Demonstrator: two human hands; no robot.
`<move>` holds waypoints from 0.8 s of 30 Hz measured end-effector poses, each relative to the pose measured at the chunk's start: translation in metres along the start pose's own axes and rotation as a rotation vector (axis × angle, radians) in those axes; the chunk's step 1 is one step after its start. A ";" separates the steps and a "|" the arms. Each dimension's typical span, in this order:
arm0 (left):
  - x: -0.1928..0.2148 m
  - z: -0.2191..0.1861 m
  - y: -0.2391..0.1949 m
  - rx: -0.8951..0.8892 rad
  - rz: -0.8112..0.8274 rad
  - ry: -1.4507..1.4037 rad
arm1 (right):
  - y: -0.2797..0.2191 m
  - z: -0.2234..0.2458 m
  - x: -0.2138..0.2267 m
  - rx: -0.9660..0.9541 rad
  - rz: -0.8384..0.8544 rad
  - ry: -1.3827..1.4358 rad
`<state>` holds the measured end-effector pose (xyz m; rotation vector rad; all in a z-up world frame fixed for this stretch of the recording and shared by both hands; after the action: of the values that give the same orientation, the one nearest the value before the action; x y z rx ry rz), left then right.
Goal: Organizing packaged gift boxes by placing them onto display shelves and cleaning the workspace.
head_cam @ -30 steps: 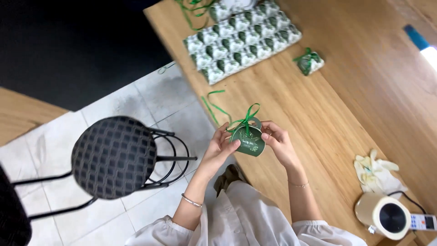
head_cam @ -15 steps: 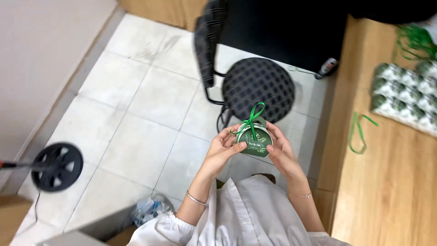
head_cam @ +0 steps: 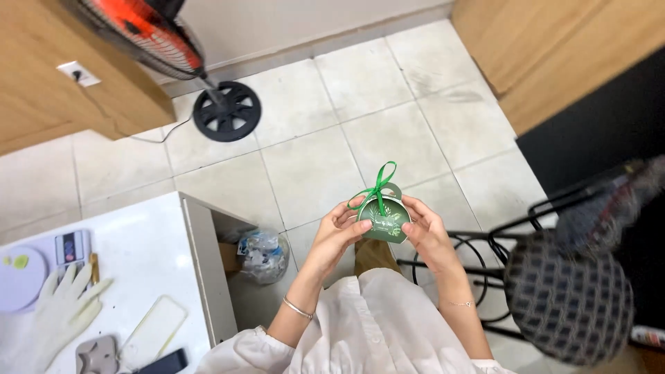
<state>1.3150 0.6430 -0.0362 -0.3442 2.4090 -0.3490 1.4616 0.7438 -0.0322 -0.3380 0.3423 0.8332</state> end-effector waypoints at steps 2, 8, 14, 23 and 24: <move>0.026 -0.016 0.018 -0.065 -0.068 -0.037 | 0.050 -0.003 -0.007 -0.055 0.077 -0.032; 0.086 -0.083 0.082 -0.214 -0.297 -0.037 | 0.201 0.008 -0.028 -0.187 0.293 -0.140; 0.129 -0.156 0.109 -0.426 -0.502 -0.051 | 0.325 0.019 -0.085 -0.303 0.577 -0.143; 0.259 -0.206 0.081 -0.504 -0.861 -0.228 | 0.443 -0.070 -0.220 -0.554 0.848 -0.171; 0.277 -0.214 0.075 -0.473 -0.906 -0.215 | 0.454 -0.081 -0.239 -0.577 0.858 -0.182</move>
<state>0.9582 0.6541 -0.0643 -1.6027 1.9641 -0.1032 0.9520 0.8369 -0.0748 -0.6631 0.0506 1.8035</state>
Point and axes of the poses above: each hand's wrist, its own y-axis towards the middle knuckle, its own x-axis out of the back of the hand, z = x × y, the point moved 10 cm from there along y, towards the middle knuckle, and after that the axes turned 4 degrees about z, right-handed, at the moved point
